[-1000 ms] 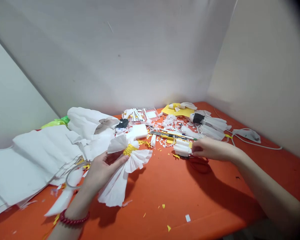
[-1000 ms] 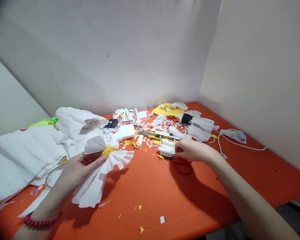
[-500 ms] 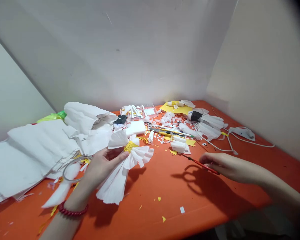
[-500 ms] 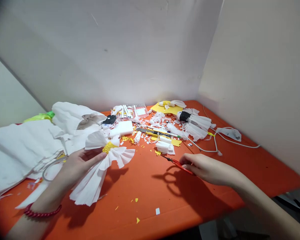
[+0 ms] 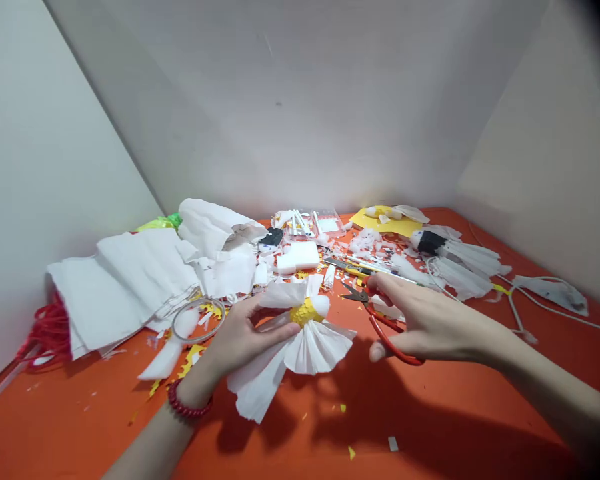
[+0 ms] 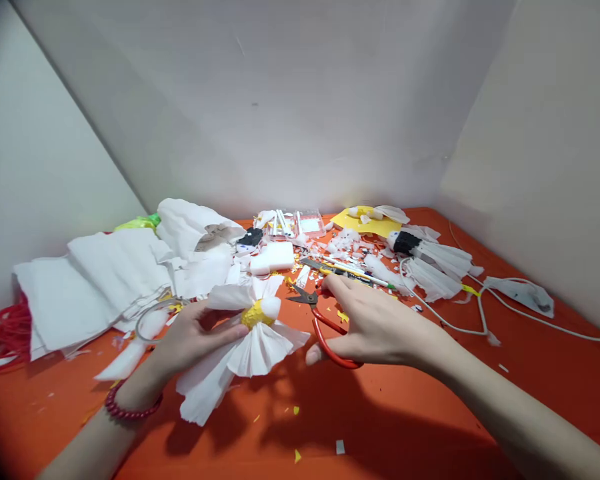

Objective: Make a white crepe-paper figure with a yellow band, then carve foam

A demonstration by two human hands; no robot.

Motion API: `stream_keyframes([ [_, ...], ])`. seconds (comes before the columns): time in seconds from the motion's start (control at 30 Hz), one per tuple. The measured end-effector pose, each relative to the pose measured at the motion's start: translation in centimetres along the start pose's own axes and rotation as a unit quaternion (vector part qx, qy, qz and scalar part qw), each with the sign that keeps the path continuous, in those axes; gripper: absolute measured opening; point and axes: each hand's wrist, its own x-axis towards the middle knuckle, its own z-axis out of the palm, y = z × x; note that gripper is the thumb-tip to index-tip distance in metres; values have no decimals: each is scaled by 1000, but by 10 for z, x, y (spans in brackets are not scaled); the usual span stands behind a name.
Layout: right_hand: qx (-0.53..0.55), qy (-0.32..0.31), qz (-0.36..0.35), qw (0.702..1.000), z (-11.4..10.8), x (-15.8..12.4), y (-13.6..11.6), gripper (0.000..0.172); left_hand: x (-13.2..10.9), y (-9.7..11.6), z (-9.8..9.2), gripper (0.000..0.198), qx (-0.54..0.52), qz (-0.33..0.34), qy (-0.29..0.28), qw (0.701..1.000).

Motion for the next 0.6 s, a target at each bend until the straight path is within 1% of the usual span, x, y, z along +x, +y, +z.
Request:
stream_keyframes([
  [0.17, -71, -31, -53, 996, 2, 12, -5, 60, -3, -2, 0, 28, 15, 46, 6, 999],
  [0.3, -103, -66, -85, 989, 3, 17, -5, 58, -3, -1, 1, 24, 4, 74, -10, 997],
  [0.37, -117, -80, -90, 986, 5, 18, -6, 56, -2, -1, 2, 24, 2, 75, -15, 997],
  [0.43, -136, -85, -85, 983, 8, 19, -6, 48, -2, 0, 1, 24, 5, 66, -17, 998],
  [0.53, -172, -76, -76, 979, 14, 18, -4, 29, -1, 0, 0, 26, 13, 52, -25, 998],
  [0.6, -194, -66, -77, 976, 17, 18, -3, 24, -1, 1, 0, 27, 16, 49, -34, 998],
])
